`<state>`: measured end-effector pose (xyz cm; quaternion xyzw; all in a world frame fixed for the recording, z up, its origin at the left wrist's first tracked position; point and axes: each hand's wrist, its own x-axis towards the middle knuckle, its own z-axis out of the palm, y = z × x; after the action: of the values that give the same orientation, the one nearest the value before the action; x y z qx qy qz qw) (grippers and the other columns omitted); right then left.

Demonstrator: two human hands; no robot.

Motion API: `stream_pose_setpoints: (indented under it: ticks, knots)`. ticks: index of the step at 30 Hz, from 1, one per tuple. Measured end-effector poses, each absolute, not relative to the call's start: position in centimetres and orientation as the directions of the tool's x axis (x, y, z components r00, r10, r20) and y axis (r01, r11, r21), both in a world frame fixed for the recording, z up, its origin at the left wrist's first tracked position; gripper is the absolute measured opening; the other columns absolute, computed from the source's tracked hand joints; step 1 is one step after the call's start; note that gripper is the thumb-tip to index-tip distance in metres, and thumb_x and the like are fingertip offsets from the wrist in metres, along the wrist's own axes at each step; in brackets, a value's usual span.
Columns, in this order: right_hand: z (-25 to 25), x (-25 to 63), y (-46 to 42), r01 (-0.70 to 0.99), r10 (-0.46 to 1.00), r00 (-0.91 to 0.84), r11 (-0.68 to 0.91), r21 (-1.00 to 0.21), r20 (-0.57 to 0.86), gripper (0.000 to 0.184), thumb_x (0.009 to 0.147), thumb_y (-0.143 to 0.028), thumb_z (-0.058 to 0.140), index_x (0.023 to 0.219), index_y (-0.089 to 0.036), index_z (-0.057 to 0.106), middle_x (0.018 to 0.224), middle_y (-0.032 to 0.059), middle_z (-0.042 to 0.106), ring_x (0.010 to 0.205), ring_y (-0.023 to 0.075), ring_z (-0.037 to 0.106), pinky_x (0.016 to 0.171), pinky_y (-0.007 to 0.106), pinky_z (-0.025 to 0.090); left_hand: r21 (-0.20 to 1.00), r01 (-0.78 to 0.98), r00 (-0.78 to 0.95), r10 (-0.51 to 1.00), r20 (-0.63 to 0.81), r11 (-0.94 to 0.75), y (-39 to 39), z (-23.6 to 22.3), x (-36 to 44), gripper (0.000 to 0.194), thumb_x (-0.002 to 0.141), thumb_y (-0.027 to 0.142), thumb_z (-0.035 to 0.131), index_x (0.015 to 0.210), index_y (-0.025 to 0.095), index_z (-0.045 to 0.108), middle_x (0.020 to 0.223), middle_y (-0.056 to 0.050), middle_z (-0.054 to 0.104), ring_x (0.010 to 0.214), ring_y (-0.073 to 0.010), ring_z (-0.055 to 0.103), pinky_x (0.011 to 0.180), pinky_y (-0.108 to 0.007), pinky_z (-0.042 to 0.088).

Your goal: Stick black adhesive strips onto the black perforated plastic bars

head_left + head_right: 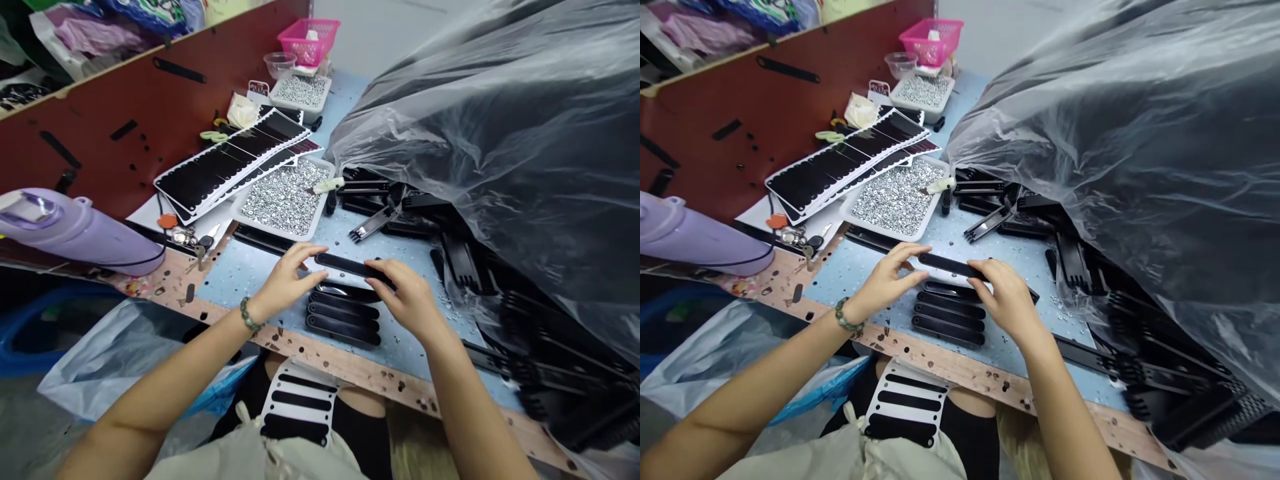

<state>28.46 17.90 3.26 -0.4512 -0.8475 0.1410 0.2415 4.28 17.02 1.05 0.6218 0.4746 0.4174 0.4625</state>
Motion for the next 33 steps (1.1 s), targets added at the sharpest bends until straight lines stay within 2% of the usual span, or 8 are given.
stream_pose_setpoints:
  ticks: [2, 4, 8, 11, 13, 19, 25, 33]
  knots:
    - [4.1, 27.3, 15.5, 0.658, 0.824, -0.407, 0.563, -0.499, 0.394, 0.026, 0.089, -0.024, 0.056, 0.115, -0.021, 0.057, 0.103, 0.0072, 0.066, 0.093, 0.0201, 0.062, 0.081, 0.036, 0.051, 0.995, -0.080, 0.221, 0.972, 0.081, -0.065, 15.7, 1.8, 4.8, 0.058, 0.082, 0.034, 0.064, 0.135, 0.030, 0.041, 0.137, -0.007, 0.044, 0.126, -0.0200, 0.045, 0.101, -0.034, 0.045]
    - [4.5, 25.9, 12.9, 0.625, 0.823, -0.364, 0.562, -0.542, 0.435, 0.029, 0.087, -0.024, 0.060, 0.115, -0.022, 0.056, 0.100, 0.0067, 0.066, 0.088, 0.0195, 0.063, 0.077, 0.035, 0.052, 0.942, -0.334, 0.244, 0.968, 0.065, 0.021, 14.1, 2.3, 5.5, 0.063, 0.086, 0.037, 0.059, 0.141, 0.032, 0.028, 0.137, -0.008, 0.044, 0.125, -0.0200, 0.047, 0.103, -0.037, 0.043]
    - [5.2, 23.7, 9.5, 0.494, 0.823, -0.425, 0.559, -0.666, 0.376, 0.026, 0.089, -0.024, 0.058, 0.115, -0.022, 0.055, 0.096, 0.0061, 0.065, 0.084, 0.0182, 0.063, 0.070, 0.032, 0.054, 0.834, -0.529, 0.238, 0.971, -0.031, 0.156, 11.1, 2.7, 6.4, 0.056, 0.092, 0.041, 0.048, 0.141, 0.028, 0.024, 0.104, -0.005, 0.055, 0.096, -0.0167, 0.060, 0.088, -0.034, 0.050]
    - [6.4, 22.9, 8.7, 0.475, 0.825, -0.345, 0.564, -0.676, 0.447, 0.018, 0.090, -0.015, 0.054, 0.106, -0.022, 0.057, 0.093, 0.0042, 0.064, 0.086, 0.0163, 0.060, 0.074, 0.031, 0.052, 0.787, -0.561, 0.302, 0.949, -0.093, 0.256, 9.1, 3.1, 6.1, 0.053, 0.090, 0.041, 0.049, 0.138, 0.026, 0.032, 0.089, -0.002, 0.050, 0.072, -0.0107, 0.055, 0.068, -0.026, 0.049]
    - [7.1, 22.5, 8.6, 0.491, 0.814, -0.329, 0.580, -0.650, 0.479, 0.019, 0.088, -0.012, 0.055, 0.104, -0.022, 0.058, 0.093, 0.0043, 0.062, 0.087, 0.0157, 0.059, 0.076, 0.031, 0.051, 0.763, -0.566, 0.346, 0.930, -0.124, 0.312, 7.9, 3.2, 5.6, 0.054, 0.089, 0.040, 0.050, 0.138, 0.026, 0.033, 0.086, -0.001, 0.048, 0.067, -0.0088, 0.052, 0.062, -0.023, 0.046]
    - [7.3, 21.4, 7.9, 0.515, 0.760, -0.380, 0.647, -0.562, 0.527, 0.019, 0.089, -0.015, 0.055, 0.107, -0.021, 0.059, 0.095, 0.0072, 0.061, 0.090, 0.0180, 0.060, 0.076, 0.033, 0.052, 0.779, -0.495, 0.430, 0.887, -0.167, 0.386, 5.6, 3.2, 5.0, 0.064, 0.089, 0.040, 0.052, 0.144, 0.026, 0.023, 0.082, -0.001, 0.053, 0.071, -0.0106, 0.054, 0.066, -0.023, 0.045]
    - [7.2, 21.8, 6.9, 0.548, 0.736, -0.439, 0.673, -0.496, 0.515, 0.023, 0.089, -0.012, 0.053, 0.110, -0.021, 0.056, 0.099, 0.0076, 0.060, 0.090, 0.0179, 0.058, 0.079, 0.034, 0.051, 0.814, -0.433, 0.458, 0.872, -0.172, 0.388, 4.9, 2.7, 4.8, 0.060, 0.090, 0.038, 0.052, 0.143, 0.028, 0.025, 0.088, -0.003, 0.054, 0.073, -0.0111, 0.053, 0.067, -0.024, 0.045]
    - [7.7, 23.1, 7.0, 0.479, 0.813, -0.514, 0.535, -0.696, 0.272, 0.007, 0.091, -0.016, 0.054, 0.089, -0.019, 0.047, 0.088, 0.0034, 0.053, 0.084, 0.0145, 0.052, 0.072, 0.028, 0.046, 0.843, -0.352, 0.513, 0.837, -0.189, 0.406, 4.2, 2.2, 4.9, 0.056, 0.088, 0.037, 0.056, 0.138, 0.030, 0.033, 0.094, -0.003, 0.053, 0.071, -0.0101, 0.052, 0.065, -0.023, 0.044]
